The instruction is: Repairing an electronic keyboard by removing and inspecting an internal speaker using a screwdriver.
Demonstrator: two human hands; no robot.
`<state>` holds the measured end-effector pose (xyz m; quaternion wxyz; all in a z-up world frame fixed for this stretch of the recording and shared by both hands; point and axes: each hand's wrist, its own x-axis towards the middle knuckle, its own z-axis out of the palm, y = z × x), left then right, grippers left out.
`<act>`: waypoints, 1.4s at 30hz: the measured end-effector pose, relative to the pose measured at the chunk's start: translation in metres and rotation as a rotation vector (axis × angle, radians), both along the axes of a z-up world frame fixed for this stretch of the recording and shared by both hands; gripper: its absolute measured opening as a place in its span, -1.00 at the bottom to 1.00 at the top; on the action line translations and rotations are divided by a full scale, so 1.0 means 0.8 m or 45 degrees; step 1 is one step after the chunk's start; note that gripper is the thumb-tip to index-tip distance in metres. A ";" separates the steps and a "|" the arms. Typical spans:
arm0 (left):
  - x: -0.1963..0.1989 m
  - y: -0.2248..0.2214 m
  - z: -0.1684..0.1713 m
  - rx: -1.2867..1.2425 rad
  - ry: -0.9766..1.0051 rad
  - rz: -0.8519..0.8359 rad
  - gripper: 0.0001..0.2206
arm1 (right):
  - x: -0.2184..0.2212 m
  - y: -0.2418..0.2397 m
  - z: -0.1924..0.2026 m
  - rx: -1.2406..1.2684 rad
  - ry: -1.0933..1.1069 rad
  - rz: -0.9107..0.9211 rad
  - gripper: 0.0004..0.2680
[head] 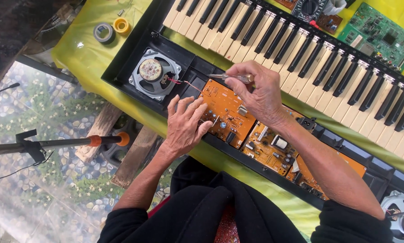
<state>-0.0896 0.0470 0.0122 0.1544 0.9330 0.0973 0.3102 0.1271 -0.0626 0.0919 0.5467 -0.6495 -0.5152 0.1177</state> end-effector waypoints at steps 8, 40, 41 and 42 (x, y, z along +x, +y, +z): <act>-0.003 0.001 -0.006 -0.074 -0.152 -0.004 -0.73 | -0.020 0.044 -0.023 0.084 0.205 0.101 -0.96; -0.018 0.040 -0.022 -0.079 -0.442 0.195 -0.92 | -0.024 0.143 -0.045 -0.058 -0.215 0.105 -0.93; -0.018 0.040 -0.024 -0.088 -0.446 0.197 -0.91 | -0.023 0.144 -0.048 -0.062 -0.208 0.101 -0.93; -0.017 0.040 -0.026 -0.096 -0.451 0.199 -0.91 | -0.022 0.144 -0.052 -0.067 -0.201 0.097 -0.93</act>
